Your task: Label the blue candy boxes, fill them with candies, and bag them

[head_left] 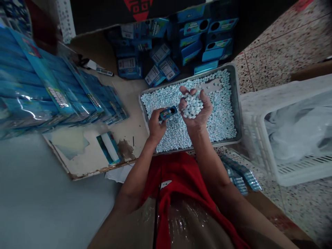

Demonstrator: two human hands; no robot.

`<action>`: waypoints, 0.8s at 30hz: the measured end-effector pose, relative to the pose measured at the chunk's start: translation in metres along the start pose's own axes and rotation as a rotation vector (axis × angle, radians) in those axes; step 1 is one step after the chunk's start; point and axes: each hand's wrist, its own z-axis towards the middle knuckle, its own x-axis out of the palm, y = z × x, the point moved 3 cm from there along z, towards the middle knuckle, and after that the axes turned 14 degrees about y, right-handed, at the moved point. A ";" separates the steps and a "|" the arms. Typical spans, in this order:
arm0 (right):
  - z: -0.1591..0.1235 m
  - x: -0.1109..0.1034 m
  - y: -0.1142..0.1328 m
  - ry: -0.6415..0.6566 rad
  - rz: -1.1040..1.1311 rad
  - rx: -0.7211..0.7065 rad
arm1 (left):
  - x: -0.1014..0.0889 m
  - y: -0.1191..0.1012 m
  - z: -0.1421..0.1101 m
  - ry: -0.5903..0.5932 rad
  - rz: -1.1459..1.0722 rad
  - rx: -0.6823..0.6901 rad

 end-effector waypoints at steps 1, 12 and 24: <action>0.000 0.007 0.001 -0.008 -0.003 -0.020 | 0.000 -0.002 0.000 0.000 -0.005 0.000; -0.004 0.026 -0.006 0.003 -0.391 -0.121 | -0.002 0.004 -0.005 -0.005 0.005 0.008; -0.016 0.030 -0.018 0.035 -0.529 -0.171 | -0.001 0.001 -0.005 -0.034 0.000 0.003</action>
